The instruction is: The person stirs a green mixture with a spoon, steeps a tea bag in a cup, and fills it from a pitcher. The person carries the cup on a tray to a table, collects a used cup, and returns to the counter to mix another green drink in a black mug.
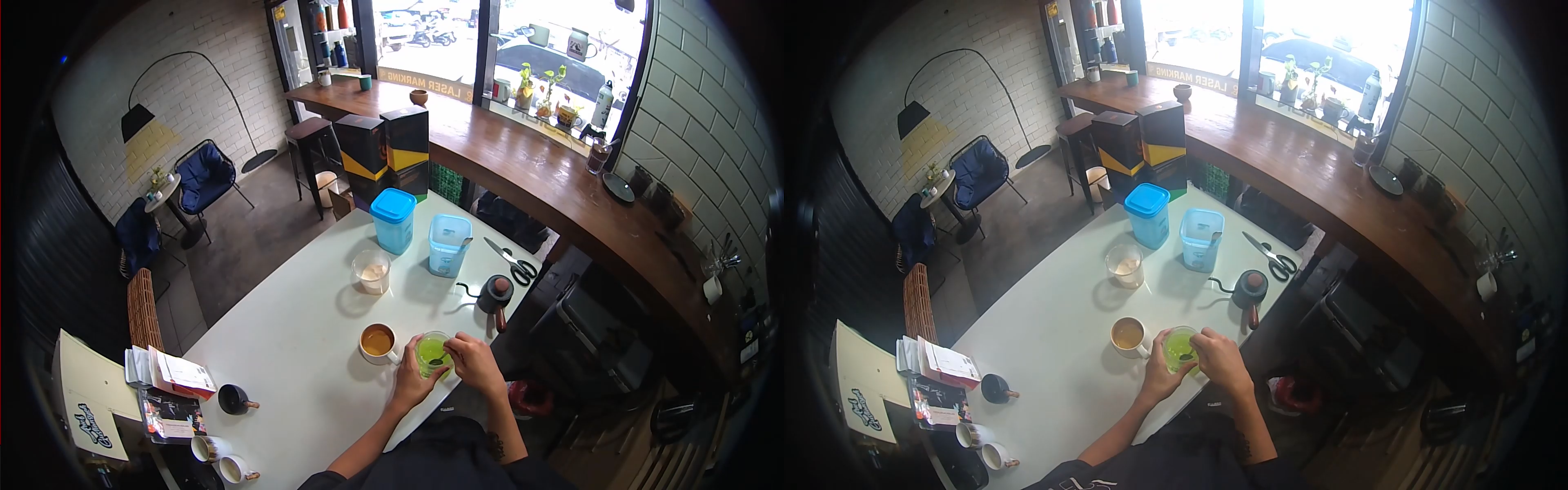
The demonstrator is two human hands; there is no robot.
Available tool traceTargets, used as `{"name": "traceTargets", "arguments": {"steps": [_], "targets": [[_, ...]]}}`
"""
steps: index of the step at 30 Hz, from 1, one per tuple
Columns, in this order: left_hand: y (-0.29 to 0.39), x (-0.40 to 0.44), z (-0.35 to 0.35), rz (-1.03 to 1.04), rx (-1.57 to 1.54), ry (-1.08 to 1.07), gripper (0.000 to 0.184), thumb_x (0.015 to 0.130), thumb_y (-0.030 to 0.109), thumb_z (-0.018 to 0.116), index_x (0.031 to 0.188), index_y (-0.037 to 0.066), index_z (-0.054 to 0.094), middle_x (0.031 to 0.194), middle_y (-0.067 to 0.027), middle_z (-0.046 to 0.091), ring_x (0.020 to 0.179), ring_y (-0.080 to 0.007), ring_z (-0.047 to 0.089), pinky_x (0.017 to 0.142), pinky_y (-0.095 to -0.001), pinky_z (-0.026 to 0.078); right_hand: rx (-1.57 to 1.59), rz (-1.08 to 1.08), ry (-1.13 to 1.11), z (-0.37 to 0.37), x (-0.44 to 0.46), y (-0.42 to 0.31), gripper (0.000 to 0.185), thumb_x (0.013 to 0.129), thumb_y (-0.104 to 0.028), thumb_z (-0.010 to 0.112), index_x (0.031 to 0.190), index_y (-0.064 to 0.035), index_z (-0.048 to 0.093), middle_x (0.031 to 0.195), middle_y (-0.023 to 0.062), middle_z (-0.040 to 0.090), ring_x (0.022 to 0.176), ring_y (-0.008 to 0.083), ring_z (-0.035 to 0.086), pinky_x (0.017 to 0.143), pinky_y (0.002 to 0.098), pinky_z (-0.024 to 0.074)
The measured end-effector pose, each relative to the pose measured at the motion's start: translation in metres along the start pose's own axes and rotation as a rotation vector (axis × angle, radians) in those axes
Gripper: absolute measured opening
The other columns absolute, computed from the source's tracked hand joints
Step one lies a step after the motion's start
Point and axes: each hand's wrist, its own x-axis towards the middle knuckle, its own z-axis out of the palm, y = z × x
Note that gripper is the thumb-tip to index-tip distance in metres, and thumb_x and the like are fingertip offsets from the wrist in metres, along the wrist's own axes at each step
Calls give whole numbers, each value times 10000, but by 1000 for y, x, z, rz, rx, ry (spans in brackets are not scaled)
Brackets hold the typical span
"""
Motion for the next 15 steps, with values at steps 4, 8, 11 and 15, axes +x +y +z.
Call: {"name": "traceTargets", "arguments": {"steps": [4,8,11,15], "targets": [[-3,1,1,28,-33,14,844,752,298,817,1380,29,321,1307,-211,494,1205,-381,511,992,-428,437,-33,33,78,-1,2,-1,120,839,-75,600,928,-27,665,837,161,600,767,379,622,687,453,495],[-1,0,-1,25,7,5,864,744,212,831,1397,27,296,1322,-203,490,1226,-347,514,1004,-413,435,33,4,149,10,4,0,102,851,-50,626,926,-1,675,805,162,588,736,368,609,652,417,476],[-5,0,0,13,-9,-8,867,746,216,829,1401,29,292,1326,-207,487,1229,-351,513,1003,-414,437,41,-12,77,14,3,1,99,854,-58,625,919,-2,673,803,162,588,738,369,608,653,421,476],[-4,-1,0,23,8,3,864,750,223,826,1402,31,293,1328,-206,487,1229,-351,513,1001,-414,440,42,-20,18,6,1,-1,97,856,-69,625,910,-5,672,798,159,588,738,367,609,655,423,477]]}}
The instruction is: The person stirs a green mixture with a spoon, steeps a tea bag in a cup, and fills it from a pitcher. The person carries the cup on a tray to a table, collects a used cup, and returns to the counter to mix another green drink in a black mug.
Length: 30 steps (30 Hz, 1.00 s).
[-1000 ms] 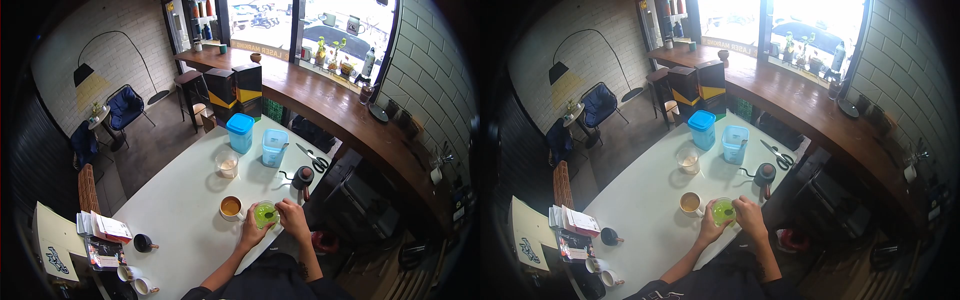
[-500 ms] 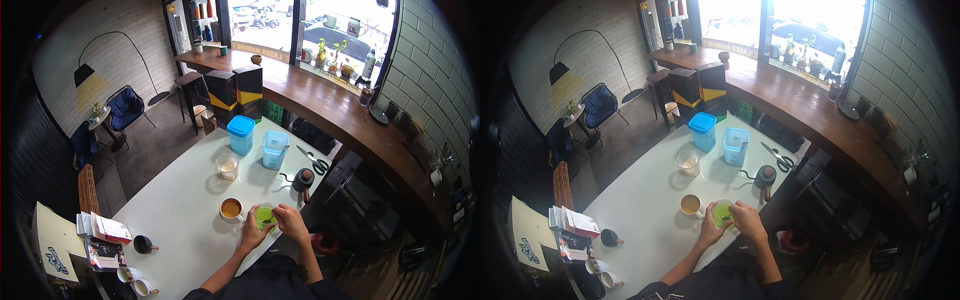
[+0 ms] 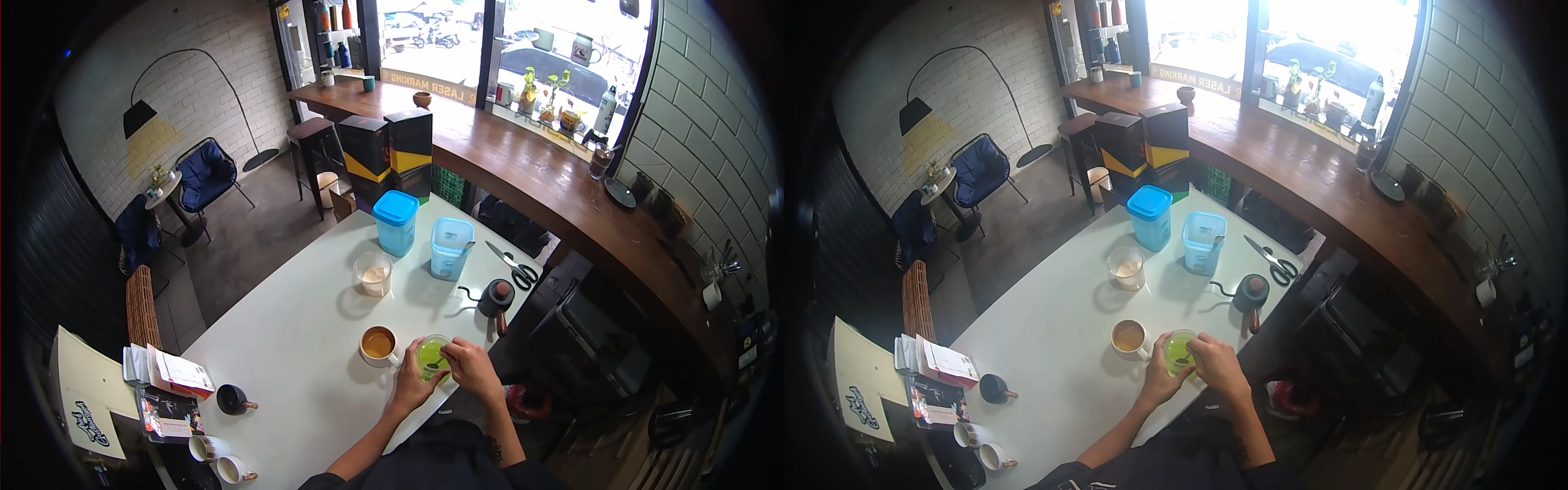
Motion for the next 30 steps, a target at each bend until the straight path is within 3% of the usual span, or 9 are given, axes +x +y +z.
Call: {"name": "traceTargets", "arguments": {"steps": [2,5,9,11,17,21,23,30], "targets": [[2,0,0,-8,1,2,859,751,229,825,1400,32,298,1324,-203,491,1224,-348,520,995,-417,445,-123,8,17,-5,0,-1,98,860,-80,622,904,-7,672,793,156,589,735,366,609,655,428,477],[0,1,1,-1,-30,17,853,741,301,822,1376,22,326,1306,-215,493,1198,-388,515,981,-435,446,-137,53,118,-5,1,1,99,857,-75,626,910,-4,671,790,157,589,723,368,605,647,424,472],[3,1,-1,-2,-22,6,853,739,290,823,1377,23,324,1307,-215,493,1193,-389,519,978,-436,448,-80,54,164,1,5,3,102,857,-71,630,916,3,669,786,160,586,714,372,600,641,420,467],[4,1,-1,-11,6,6,858,745,223,826,1399,37,303,1302,-196,514,1206,-351,535,986,-419,452,-32,28,161,5,5,1,104,859,-66,631,919,11,666,784,162,586,707,371,598,637,415,464],[0,0,0,-1,10,5,856,744,219,826,1397,35,304,1311,-196,510,1213,-352,530,988,-417,451,-26,-2,-24,1,-1,2,120,841,-74,590,926,-31,663,838,158,601,761,377,623,681,456,497],[2,0,0,-2,2,16,851,748,226,825,1394,30,307,1309,-199,508,1210,-349,531,991,-417,448,-92,21,-7,-8,-2,0,120,848,-82,586,922,-29,664,846,157,607,765,376,626,679,456,498],[1,1,0,-6,-16,4,847,751,232,825,1390,27,310,1303,-204,506,1206,-348,530,996,-415,443,-134,29,85,-9,-1,1,100,848,-70,635,905,4,671,795,158,591,722,362,607,649,421,473],[3,1,0,3,-9,6,849,748,223,827,1388,22,307,1306,-209,492,1217,-350,516,1007,-419,433,-33,28,186,3,2,4,110,844,-47,631,926,10,677,793,162,587,718,368,604,645,419,470]]}}
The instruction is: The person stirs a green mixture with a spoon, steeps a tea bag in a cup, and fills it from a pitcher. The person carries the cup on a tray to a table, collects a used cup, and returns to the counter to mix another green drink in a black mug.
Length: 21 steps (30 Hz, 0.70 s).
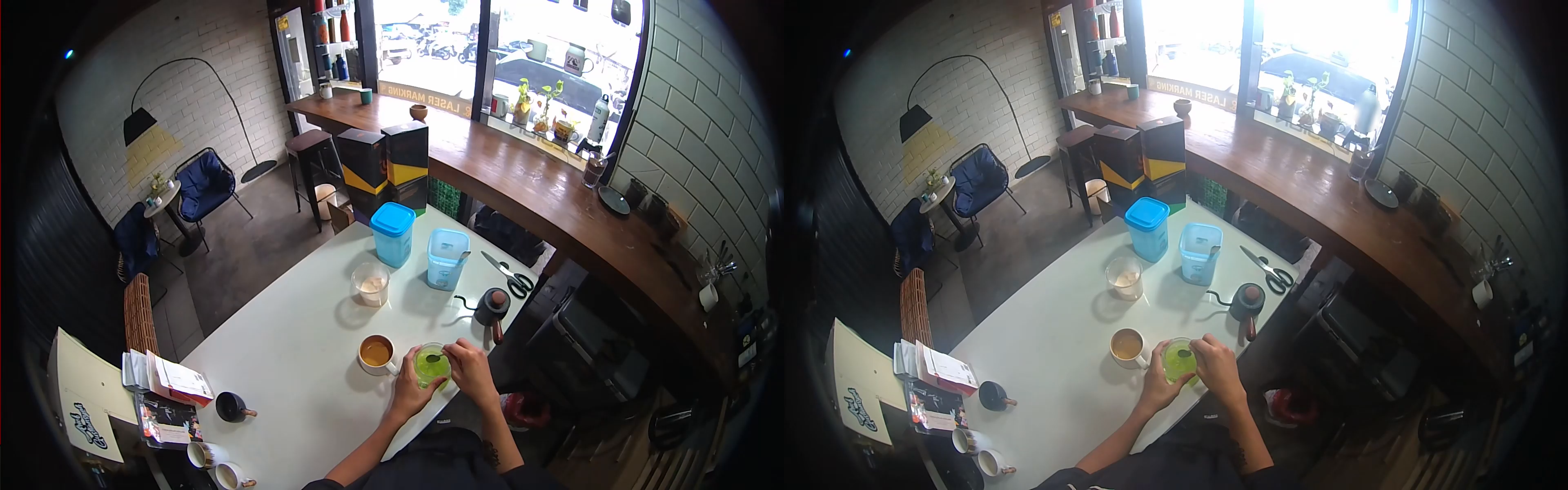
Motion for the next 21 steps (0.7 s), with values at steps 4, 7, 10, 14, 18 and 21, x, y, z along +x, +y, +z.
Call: {"name": "traceTargets", "arguments": {"steps": [4,7,10,14,18,21], "targets": [[0,-1,-1,14,1,-4,853,748,224,826,1390,23,302,1312,-208,489,1224,-356,511,1009,-424,430,22,-23,-89,-1,-1,-2,105,846,-54,629,917,11,672,799,164,592,729,367,607,652,420,477],[1,0,-1,-3,-6,-10,851,753,238,822,1391,26,301,1314,-206,489,1226,-358,510,1006,-425,432,33,-40,-157,-3,-3,-1,106,846,-62,631,914,10,669,801,165,595,735,368,610,655,420,480],[-1,0,0,6,1,3,853,746,283,824,1382,24,317,1304,-209,496,1207,-372,517,987,-428,443,-7,-43,-168,-7,-3,0,109,847,-69,633,912,11,669,797,165,597,731,370,611,654,422,480],[-1,0,1,36,7,31,855,739,313,826,1373,20,333,1291,-217,504,1186,-388,524,970,-434,451,-47,-5,-62,-9,-1,-4,111,849,-72,636,904,16,676,785,167,596,719,373,610,650,424,477],[-2,0,1,37,-17,21,848,740,300,824,1372,19,334,1291,-219,503,1187,-388,524,971,-434,450,-18,23,-17,-2,1,-5,110,849,-71,637,898,18,679,788,168,600,719,372,610,647,423,476],[-3,0,1,31,-3,19,844,740,288,822,1375,22,333,1296,-216,501,1188,-387,523,970,-435,450,27,-5,-24,6,-1,0,111,850,-65,633,909,16,678,796,167,604,720,371,610,645,419,479]]}}
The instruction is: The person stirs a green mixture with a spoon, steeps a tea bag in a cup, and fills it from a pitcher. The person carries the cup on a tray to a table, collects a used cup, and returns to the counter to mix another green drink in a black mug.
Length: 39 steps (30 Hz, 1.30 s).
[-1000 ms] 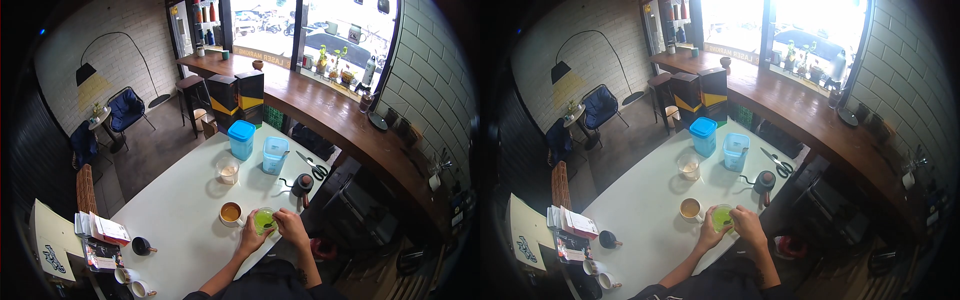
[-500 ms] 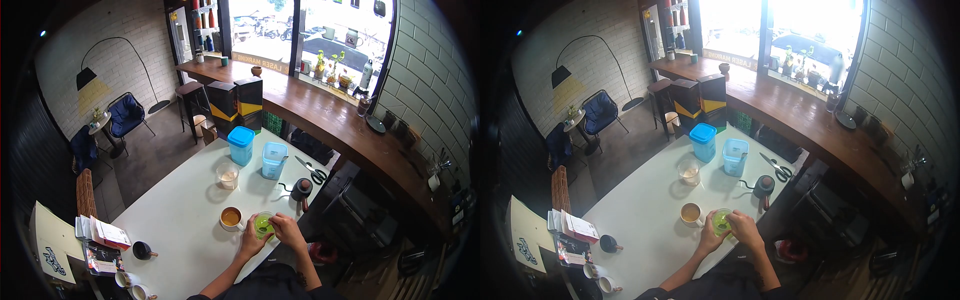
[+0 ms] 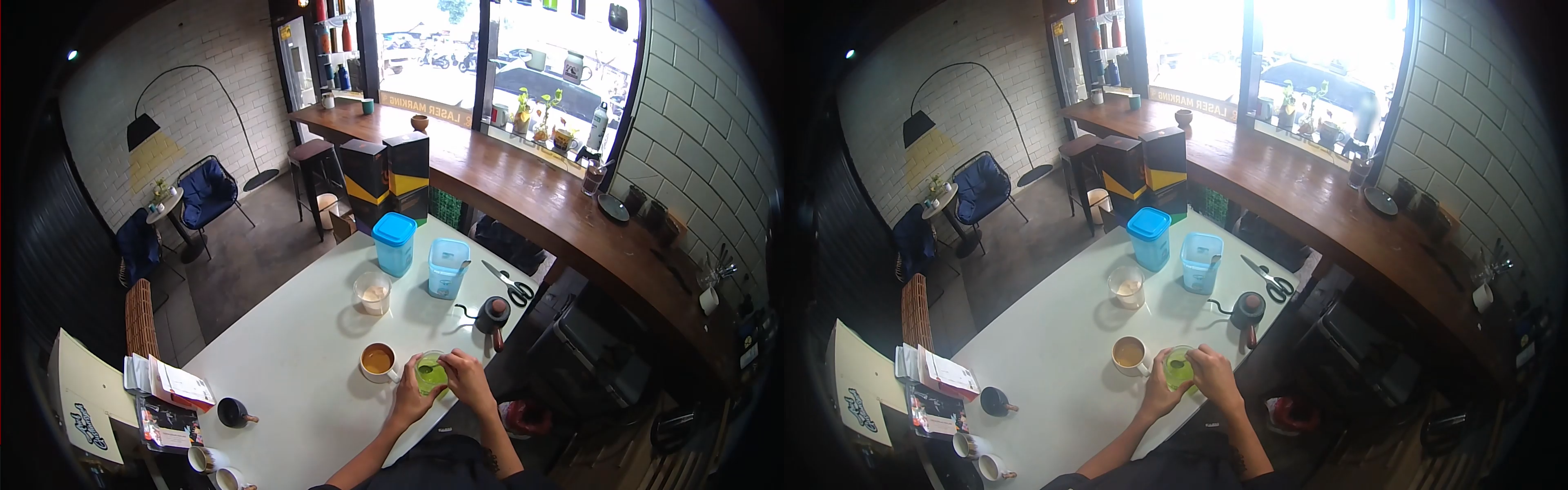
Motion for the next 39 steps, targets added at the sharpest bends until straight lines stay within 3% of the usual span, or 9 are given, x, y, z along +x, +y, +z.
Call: {"name": "traceTargets", "arguments": {"steps": [3,5,8,15,17,27,30,32,39], "targets": [[-2,-1,0,-49,-11,-43,863,747,215,819,1402,31,287,1311,-203,490,1220,-358,514,1005,-421,435,14,-14,-105,-2,-2,-4,132,829,-78,608,935,-21,664,839,164,606,775,384,620,695,458,498],[3,-1,-2,-18,14,-29,862,749,221,821,1400,26,289,1309,-203,491,1217,-350,517,1005,-415,435,-15,-29,-138,-7,-2,-6,107,850,-60,626,912,13,674,806,162,611,724,372,612,645,417,482],[-5,-1,3,10,-4,15,853,741,309,822,1377,23,330,1296,-210,502,1177,-385,531,962,-432,457,-111,-36,-108,-13,-2,-3,97,850,-59,625,897,10,675,796,161,606,720,372,613,639,423,480],[-2,0,1,10,-3,-1,860,742,310,821,1381,24,322,1299,-213,500,1186,-384,525,968,-432,454,-48,21,29,-6,1,-3,92,851,-57,623,885,7,680,785,164,596,719,369,615,637,428,479],[-1,0,1,-28,10,-31,861,750,228,822,1396,21,291,1312,-204,489,1219,-354,515,1003,-419,434,-22,-3,11,-3,0,-4,95,850,-58,623,893,7,678,792,165,599,724,368,617,640,426,481],[5,0,-2,-27,22,-29,859,751,230,822,1395,22,292,1324,-207,479,1228,-358,507,1007,-419,430,-32,-39,-132,-13,-1,-2,111,850,-65,629,909,18,672,791,167,603,721,366,616,649,412,482],[0,0,1,17,14,13,861,746,350,819,1375,21,332,1296,-208,503,1181,-382,529,961,-433,456,-42,-9,-55,-12,0,-4,108,848,-63,635,901,21,676,792,170,606,715,365,616,647,408,480],[4,1,-2,-26,1,-40,860,750,221,822,1397,21,291,1315,-206,480,1234,-357,503,1012,-418,427,-29,3,-10,-7,0,-3,104,846,-59,639,893,25,677,797,174,607,709,365,616,647,407,479],[4,0,-3,-44,3,-51,842,755,199,810,1396,26,292,1326,-191,475,1241,-352,498,1012,-421,427,53,-48,-97,3,-1,-2,108,848,-55,634,911,25,670,798,174,606,706,369,614,647,411,480]]}}
